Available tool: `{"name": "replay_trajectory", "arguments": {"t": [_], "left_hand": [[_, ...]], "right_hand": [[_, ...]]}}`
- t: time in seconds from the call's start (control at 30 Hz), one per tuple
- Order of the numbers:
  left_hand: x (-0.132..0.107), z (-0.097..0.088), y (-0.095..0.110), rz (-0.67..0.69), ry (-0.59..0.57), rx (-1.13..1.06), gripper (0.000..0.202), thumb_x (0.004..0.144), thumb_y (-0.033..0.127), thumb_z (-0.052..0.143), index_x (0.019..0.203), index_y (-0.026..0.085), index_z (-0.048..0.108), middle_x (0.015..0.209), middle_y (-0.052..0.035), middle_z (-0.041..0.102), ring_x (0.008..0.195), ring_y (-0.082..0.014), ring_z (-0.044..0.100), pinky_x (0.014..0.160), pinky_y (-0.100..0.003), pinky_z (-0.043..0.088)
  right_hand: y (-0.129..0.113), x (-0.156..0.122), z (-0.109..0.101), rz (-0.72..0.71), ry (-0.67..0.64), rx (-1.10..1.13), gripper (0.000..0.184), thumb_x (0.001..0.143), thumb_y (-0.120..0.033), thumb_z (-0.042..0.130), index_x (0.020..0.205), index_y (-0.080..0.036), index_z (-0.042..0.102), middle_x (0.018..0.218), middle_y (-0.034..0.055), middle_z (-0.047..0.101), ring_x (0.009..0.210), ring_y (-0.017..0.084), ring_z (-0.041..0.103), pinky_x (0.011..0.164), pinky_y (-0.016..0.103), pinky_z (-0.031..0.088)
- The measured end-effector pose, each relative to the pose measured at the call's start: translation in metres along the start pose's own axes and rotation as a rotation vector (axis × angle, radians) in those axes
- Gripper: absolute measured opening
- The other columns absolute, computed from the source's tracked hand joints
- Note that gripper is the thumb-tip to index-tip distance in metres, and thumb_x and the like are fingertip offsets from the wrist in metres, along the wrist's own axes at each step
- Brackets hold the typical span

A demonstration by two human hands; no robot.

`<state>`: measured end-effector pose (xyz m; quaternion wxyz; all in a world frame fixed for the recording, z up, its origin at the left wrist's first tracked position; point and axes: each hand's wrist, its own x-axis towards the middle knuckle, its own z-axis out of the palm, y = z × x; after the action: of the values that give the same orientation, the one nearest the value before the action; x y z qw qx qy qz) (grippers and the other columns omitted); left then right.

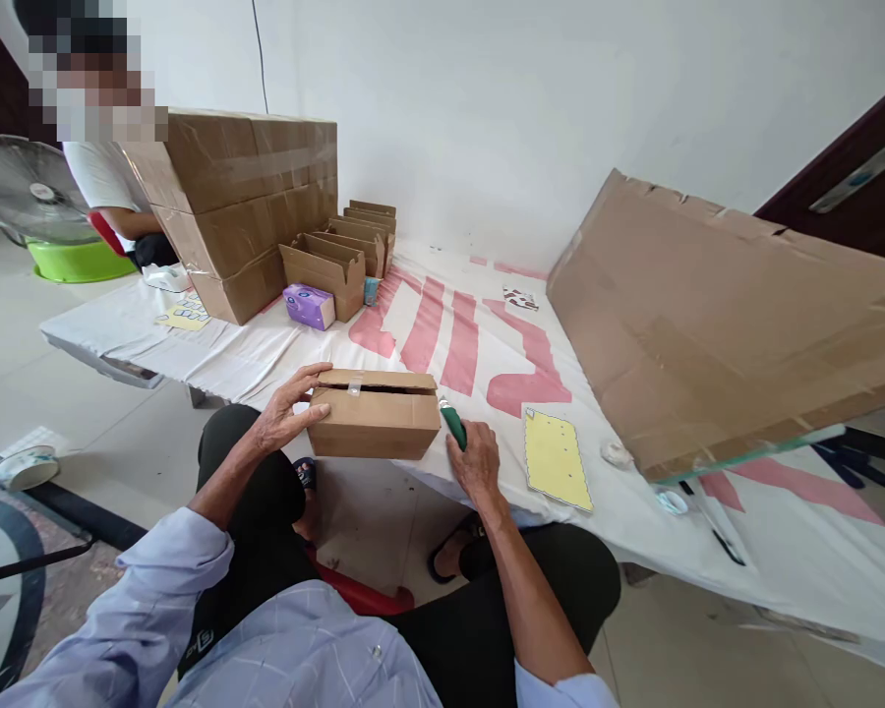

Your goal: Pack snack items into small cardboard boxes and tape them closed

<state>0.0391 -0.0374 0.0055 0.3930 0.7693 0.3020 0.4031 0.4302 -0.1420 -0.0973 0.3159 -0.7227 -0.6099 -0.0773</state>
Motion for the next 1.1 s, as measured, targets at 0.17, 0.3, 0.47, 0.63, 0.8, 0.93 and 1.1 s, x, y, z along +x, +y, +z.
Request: {"name": "replay_trajectory", "arguments": {"t": [0.17, 0.3, 0.47, 0.63, 0.8, 0.93, 1.1], "left_hand": [[-0.001, 0.000, 0.000, -0.012, 0.007, -0.006, 0.044, 0.094, 0.055, 0.073, 0.125, 0.025, 0.077, 0.166, -0.0132, 0.053, 0.145, -0.0381, 0.057, 0.101, -0.042, 0.058], [-0.002, 0.000, -0.001, -0.014, 0.003, -0.011, 0.045, 0.094, 0.055, 0.073, 0.127, 0.024, 0.077, 0.166, -0.0136, 0.052, 0.146, -0.0384, 0.056, 0.102, -0.043, 0.058], [-0.003, 0.000, -0.001, -0.021, 0.005, -0.005, 0.047, 0.094, 0.057, 0.072, 0.130, 0.026, 0.076, 0.168, -0.0130, 0.050, 0.149, -0.0397, 0.054, 0.103, -0.043, 0.059], [-0.003, -0.003, 0.000, -0.036, -0.019, 0.004, 0.054, 0.087, 0.059, 0.079, 0.130, 0.026, 0.076, 0.169, -0.0131, 0.049, 0.150, -0.0417, 0.053, 0.104, -0.045, 0.060], [-0.004, -0.005, 0.002, -0.045, -0.051, 0.016, 0.060, 0.087, 0.063, 0.078, 0.133, 0.025, 0.074, 0.170, -0.0143, 0.047, 0.151, -0.0418, 0.052, 0.105, -0.047, 0.060], [-0.005, -0.007, 0.002, -0.059, -0.053, 0.036, 0.061, 0.088, 0.065, 0.076, 0.134, 0.024, 0.072, 0.171, -0.0146, 0.045, 0.151, -0.0419, 0.052, 0.106, -0.046, 0.061], [-0.003, -0.008, -0.001, -0.081, -0.056, 0.040, 0.062, 0.087, 0.065, 0.078, 0.131, 0.023, 0.073, 0.171, -0.0139, 0.046, 0.150, -0.0428, 0.054, 0.104, -0.044, 0.063]], "right_hand": [[-0.041, 0.023, -0.018, -0.001, 0.115, 0.296, 0.030, 0.103, -0.042, 0.055, 0.115, -0.022, 0.073, 0.115, 0.0140, 0.073, 0.113, 0.032, 0.065, 0.101, 0.050, 0.054], [-0.073, 0.032, -0.035, 0.060, 0.098, 0.561, 0.036, 0.106, -0.051, 0.056, 0.117, -0.022, 0.075, 0.121, 0.0125, 0.076, 0.115, 0.030, 0.069, 0.097, 0.044, 0.058], [-0.085, 0.025, -0.040, 0.022, 0.024, 0.636, 0.042, 0.108, -0.055, 0.053, 0.126, -0.023, 0.074, 0.126, 0.0107, 0.076, 0.118, 0.029, 0.069, 0.097, 0.042, 0.058], [-0.042, 0.016, -0.026, -0.021, 0.104, 0.231, 0.036, 0.109, -0.046, 0.050, 0.120, -0.021, 0.073, 0.115, 0.0144, 0.073, 0.113, 0.033, 0.064, 0.103, 0.049, 0.052], [-0.009, -0.005, -0.014, 0.117, -0.077, -0.167, 0.025, 0.100, -0.031, 0.064, 0.120, -0.018, 0.072, 0.113, 0.0149, 0.071, 0.106, 0.032, 0.059, 0.093, 0.042, 0.047], [-0.018, -0.014, -0.011, 0.234, -0.154, -0.271, 0.021, 0.102, -0.027, 0.065, 0.120, -0.019, 0.072, 0.116, 0.0134, 0.072, 0.110, 0.029, 0.060, 0.091, 0.037, 0.042], [-0.026, -0.015, -0.011, 0.283, -0.118, -0.276, 0.022, 0.103, -0.031, 0.067, 0.121, -0.018, 0.071, 0.120, 0.0139, 0.071, 0.113, 0.030, 0.059, 0.092, 0.038, 0.040]]}}
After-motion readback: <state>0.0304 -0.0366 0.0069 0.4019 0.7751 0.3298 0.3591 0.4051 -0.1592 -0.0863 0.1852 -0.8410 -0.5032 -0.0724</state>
